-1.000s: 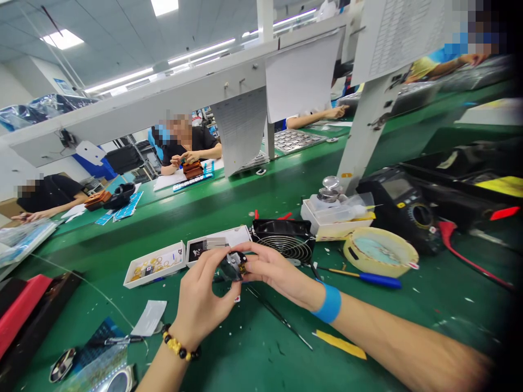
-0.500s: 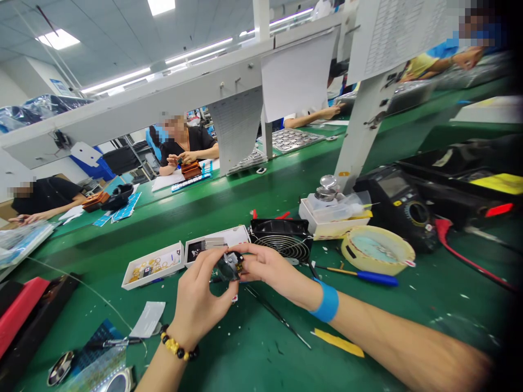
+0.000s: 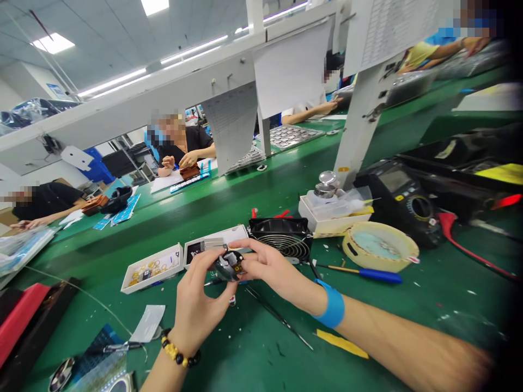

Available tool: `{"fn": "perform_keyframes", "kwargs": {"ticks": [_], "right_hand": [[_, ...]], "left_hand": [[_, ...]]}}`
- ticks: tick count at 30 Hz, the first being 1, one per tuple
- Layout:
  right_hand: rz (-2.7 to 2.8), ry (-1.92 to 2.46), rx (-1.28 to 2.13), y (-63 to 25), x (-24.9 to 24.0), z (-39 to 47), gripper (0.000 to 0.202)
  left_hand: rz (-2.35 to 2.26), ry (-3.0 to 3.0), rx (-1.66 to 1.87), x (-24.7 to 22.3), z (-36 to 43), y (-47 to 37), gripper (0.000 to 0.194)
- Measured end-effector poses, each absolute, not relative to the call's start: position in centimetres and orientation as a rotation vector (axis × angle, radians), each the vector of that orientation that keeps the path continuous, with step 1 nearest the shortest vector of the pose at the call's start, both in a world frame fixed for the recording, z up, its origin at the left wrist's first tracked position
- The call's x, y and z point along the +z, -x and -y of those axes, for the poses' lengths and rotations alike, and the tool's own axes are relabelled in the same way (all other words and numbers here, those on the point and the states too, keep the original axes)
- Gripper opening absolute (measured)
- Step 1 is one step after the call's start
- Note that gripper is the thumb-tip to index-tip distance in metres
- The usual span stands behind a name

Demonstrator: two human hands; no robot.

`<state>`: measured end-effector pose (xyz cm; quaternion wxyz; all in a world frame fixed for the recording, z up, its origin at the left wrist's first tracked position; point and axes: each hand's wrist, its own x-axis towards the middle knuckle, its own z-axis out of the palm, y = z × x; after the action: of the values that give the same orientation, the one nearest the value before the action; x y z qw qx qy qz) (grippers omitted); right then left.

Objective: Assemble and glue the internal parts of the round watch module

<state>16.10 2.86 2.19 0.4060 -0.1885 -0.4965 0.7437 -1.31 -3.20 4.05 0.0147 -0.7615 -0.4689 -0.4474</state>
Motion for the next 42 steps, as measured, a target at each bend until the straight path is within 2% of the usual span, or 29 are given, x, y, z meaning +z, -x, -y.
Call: {"fn": "perform_keyframes", "kwargs": {"ticks": [21, 32, 37, 42], "right_hand": [[1.234, 0.402, 1.909, -16.9, 3.5, -2.1, 0.047], [1.329, 0.488, 1.734, -16.0, 2.3, -2.7, 0.036], [1.307, 0.552, 1.646, -15.9, 1.9, -2.9, 0.038], [1.306, 0.551, 1.667, -15.9, 1.8, -2.8, 0.045]], "left_hand": [[1.248, 2.271, -1.393, 3.3, 3.4, 1.4, 0.045], [1.357, 2.304, -1.356, 3.1, 3.4, 1.3, 0.044], [1.871, 2.345, -1.722, 3.5, 3.2, 0.5, 0.038], [2.154, 2.431, -2.288, 3.1, 2.5, 0.9, 0.047]]}}
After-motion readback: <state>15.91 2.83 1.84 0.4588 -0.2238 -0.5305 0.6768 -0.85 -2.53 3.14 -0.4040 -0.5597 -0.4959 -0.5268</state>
